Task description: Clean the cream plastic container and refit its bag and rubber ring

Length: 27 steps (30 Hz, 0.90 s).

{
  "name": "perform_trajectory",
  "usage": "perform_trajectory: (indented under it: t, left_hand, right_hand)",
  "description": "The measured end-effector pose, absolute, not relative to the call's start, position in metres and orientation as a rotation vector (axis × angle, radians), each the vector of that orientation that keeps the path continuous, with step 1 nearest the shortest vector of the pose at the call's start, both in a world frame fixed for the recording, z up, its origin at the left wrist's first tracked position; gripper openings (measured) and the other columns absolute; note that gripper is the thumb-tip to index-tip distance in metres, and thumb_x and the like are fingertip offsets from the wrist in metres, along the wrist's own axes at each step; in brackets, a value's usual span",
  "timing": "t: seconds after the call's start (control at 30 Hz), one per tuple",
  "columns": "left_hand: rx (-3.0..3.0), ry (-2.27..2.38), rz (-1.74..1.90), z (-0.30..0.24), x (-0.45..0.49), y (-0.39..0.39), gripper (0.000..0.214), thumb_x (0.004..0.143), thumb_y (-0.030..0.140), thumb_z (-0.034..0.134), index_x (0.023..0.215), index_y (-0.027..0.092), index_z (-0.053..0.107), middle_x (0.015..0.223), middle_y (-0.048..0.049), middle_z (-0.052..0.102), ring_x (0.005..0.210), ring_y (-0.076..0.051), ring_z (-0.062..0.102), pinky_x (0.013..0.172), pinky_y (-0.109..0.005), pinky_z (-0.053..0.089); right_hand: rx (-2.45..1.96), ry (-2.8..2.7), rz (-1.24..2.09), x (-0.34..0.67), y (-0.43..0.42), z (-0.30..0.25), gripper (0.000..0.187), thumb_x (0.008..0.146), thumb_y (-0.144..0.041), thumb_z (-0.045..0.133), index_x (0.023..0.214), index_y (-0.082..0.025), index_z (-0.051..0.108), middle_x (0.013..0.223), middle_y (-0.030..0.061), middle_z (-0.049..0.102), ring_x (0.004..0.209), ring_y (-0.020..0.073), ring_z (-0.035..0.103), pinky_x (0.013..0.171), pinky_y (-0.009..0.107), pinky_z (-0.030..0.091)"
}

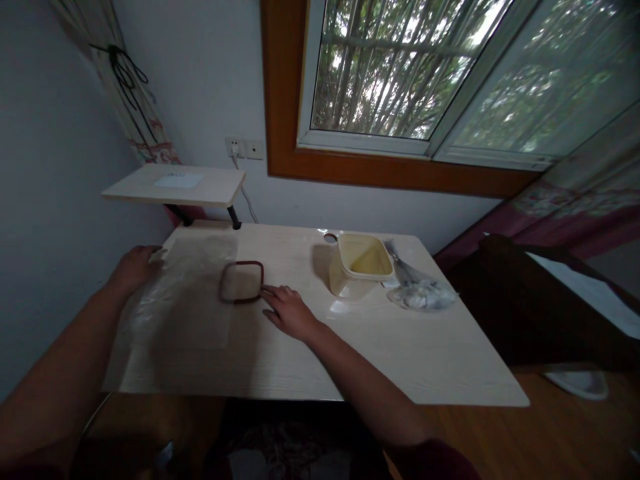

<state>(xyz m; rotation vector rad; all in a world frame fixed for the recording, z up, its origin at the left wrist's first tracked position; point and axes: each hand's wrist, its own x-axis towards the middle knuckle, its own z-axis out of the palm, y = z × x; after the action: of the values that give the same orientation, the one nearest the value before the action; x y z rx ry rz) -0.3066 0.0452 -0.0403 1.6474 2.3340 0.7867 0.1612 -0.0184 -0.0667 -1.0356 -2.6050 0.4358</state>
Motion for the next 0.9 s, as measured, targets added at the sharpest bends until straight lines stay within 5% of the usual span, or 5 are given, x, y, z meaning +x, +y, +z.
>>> perform_trajectory:
  t: [0.23,0.4,0.6,0.9]
  left_hand:
    - [2.093,2.029,0.879,-0.054,-0.204,0.052,0.035,0.083,0.036,0.060,0.116,0.023,0.065,0.142,-0.0106,0.056,0.144,-0.032,0.036,0.122,-0.047,0.022]
    - [2.089,1.921,0.930,-0.060,-0.126,0.071,0.041,0.090,0.036,0.055,0.128,0.020,0.061,0.151,-0.0158,0.047,0.149,-0.035,0.027,0.121,-0.056,0.014]
    - [2.037,1.995,0.862,-0.077,-0.100,0.085,0.052,0.091,0.041,0.055,0.139,0.019,0.052,0.154,-0.0202,0.041,0.150,-0.037,0.023,0.118,-0.060,0.019]
    - [2.365,2.159,0.447,-0.092,-0.114,0.061,0.056,0.101,0.047,0.030,0.146,0.017,0.044,0.153,-0.0157,0.044,0.144,-0.033,0.035,0.116,-0.057,0.026]
  right_hand:
    - [-1.013,-2.602,0.347,0.130,-0.010,-0.070,0.044,0.099,-0.043,0.051,0.141,-0.028,0.053,0.144,0.0044,0.054,0.118,0.0286,0.046,0.097,0.047,0.044]
    - [-1.120,-2.530,0.304,0.150,-0.011,-0.072,0.042,0.100,-0.042,0.049,0.138,-0.027,0.056,0.142,0.0073,0.055,0.119,0.0312,0.045,0.094,0.049,0.044]
    - [-1.314,-2.462,0.311,0.184,-0.011,-0.069,0.041,0.100,-0.040,0.046,0.136,-0.025,0.058,0.140,0.0094,0.055,0.118,0.0328,0.044,0.094,0.052,0.043]
    - [-1.471,-2.280,0.059,0.184,-0.014,-0.068,0.034,0.100,-0.035,0.049,0.128,-0.021,0.062,0.131,0.0115,0.061,0.113,0.0308,0.048,0.091,0.048,0.044]
